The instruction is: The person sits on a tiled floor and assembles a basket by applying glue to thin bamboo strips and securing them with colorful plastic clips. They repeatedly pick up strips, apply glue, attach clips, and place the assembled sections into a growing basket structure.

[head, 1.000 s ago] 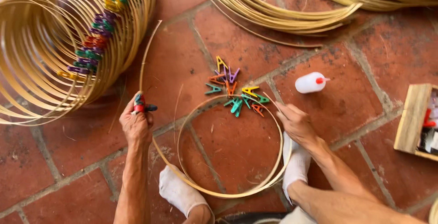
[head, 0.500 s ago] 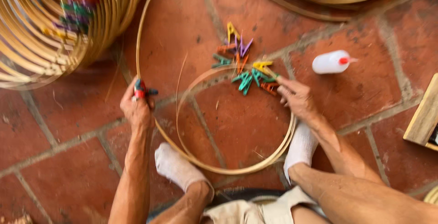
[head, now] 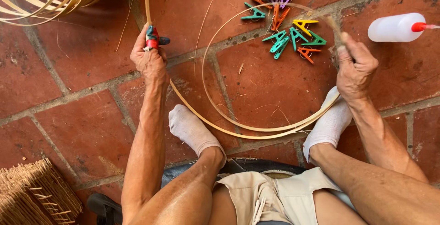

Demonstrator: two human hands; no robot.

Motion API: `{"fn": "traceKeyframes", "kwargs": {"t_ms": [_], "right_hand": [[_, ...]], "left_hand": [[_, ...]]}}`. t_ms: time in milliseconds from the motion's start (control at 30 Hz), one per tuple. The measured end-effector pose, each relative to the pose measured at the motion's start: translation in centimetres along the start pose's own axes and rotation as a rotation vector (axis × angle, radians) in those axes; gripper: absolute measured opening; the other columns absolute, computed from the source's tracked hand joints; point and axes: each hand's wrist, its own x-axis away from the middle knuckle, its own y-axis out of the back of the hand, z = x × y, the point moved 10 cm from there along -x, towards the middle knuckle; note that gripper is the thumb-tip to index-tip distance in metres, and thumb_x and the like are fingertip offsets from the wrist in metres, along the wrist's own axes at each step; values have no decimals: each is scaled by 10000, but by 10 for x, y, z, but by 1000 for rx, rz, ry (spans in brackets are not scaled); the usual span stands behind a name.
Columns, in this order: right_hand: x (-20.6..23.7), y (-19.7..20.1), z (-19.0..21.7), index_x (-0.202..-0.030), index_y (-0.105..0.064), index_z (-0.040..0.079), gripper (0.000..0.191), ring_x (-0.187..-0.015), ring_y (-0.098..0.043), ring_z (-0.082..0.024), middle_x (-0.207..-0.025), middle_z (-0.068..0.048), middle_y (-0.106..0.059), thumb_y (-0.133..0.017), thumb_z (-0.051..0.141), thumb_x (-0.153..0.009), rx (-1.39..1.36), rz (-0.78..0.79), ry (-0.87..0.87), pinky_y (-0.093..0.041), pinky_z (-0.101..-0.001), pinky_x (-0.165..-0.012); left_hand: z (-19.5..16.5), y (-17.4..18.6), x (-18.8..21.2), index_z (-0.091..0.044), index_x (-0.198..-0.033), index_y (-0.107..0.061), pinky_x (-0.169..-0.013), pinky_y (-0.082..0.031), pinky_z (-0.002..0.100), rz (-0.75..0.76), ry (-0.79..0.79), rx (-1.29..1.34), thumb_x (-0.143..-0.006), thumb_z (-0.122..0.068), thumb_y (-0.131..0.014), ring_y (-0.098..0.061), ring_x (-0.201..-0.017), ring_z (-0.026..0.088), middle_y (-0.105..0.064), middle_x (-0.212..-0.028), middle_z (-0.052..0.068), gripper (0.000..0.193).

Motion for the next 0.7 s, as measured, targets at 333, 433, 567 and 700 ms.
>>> {"fn": "traceKeyframes", "kwargs": {"t_ms": [333,433,567,700], "right_hand": [[-5,-43,54,-1299,-728,55,299,-779,-579,-169,-885,-86,-612,-739,-24,-1011,192,231,221,-459,-310,-675],[-11,-56,71,-1303,-706,67,300,-831,-631,-164,-1004,-93,-675,-722,1,-1011,149,289,259,-503,-306,-688],[-19,-76,78,-1238,-741,74,285,-718,-596,-199,-853,-82,-637,-734,41,-955,264,372,276,-493,-343,-606],[-28,-86,81,-1184,-761,76,289,-639,-584,-222,-759,-92,-595,-708,72,-900,233,453,233,-483,-362,-557]], "left_hand": [[16,-49,20,-97,-1279,-718,-544,-532,261,113,-57,-84,-1050,-149,-657,-712,-714,124,-784,-928,102,243],[2,-76,47,-109,-1327,-717,-778,-591,279,288,-173,-121,-1071,-164,-611,-724,-931,134,-777,-1108,89,282],[28,-96,75,-89,-1298,-725,-534,-485,253,478,180,-236,-1029,-192,-607,-598,-614,79,-751,-857,61,311],[12,-143,81,-79,-1267,-730,-579,-471,222,752,107,-292,-1009,-185,-659,-543,-672,24,-778,-926,-7,288]]}}
